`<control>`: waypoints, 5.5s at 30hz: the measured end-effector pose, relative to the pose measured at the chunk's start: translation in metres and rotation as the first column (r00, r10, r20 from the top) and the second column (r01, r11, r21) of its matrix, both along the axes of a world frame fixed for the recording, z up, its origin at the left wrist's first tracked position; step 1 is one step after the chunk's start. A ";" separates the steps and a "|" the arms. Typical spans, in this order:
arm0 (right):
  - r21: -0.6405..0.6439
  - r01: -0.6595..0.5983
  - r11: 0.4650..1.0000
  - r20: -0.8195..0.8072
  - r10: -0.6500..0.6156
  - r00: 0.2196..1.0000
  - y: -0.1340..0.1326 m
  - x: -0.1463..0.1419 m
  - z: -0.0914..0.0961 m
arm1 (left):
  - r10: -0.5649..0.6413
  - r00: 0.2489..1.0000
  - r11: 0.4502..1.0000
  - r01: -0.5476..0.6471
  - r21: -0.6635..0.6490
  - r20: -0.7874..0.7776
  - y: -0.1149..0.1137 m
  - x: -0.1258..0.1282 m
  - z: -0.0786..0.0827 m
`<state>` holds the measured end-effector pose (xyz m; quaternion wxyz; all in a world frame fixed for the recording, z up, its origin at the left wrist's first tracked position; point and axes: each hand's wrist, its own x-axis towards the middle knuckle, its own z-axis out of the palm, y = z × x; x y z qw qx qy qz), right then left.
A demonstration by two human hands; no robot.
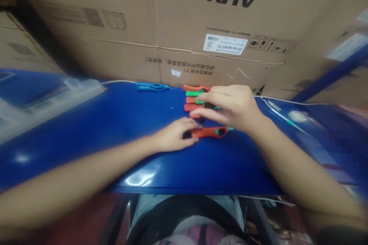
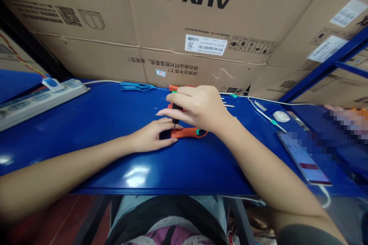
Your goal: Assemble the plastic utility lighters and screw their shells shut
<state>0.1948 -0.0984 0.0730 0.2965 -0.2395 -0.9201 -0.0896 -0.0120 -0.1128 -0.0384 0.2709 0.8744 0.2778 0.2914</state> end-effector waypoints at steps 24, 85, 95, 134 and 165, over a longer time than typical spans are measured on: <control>-0.144 0.006 0.990 -0.017 -0.009 1.000 0.003 0.002 0.002 | -0.013 1.000 1.000 0.013 0.005 -0.011 0.001 -0.002 -0.001; 0.065 -0.246 0.967 -0.289 0.254 0.923 0.008 -0.002 -0.021 | 0.014 0.999 1.000 -0.014 -0.002 -0.035 0.001 -0.001 -0.003; -0.070 -0.197 0.978 -0.342 0.162 0.926 0.008 0.007 -0.027 | 0.019 0.999 1.000 -0.018 0.025 -0.030 0.002 -0.001 -0.003; -0.158 -0.344 0.926 -0.214 0.308 0.927 0.006 -0.006 -0.016 | 0.009 1.000 1.000 -0.009 0.007 -0.027 0.002 -0.002 -0.003; -0.232 -0.337 0.913 -0.246 0.280 0.928 0.008 -0.002 -0.015 | 0.020 1.000 1.000 -0.020 0.010 -0.022 0.003 -0.002 -0.005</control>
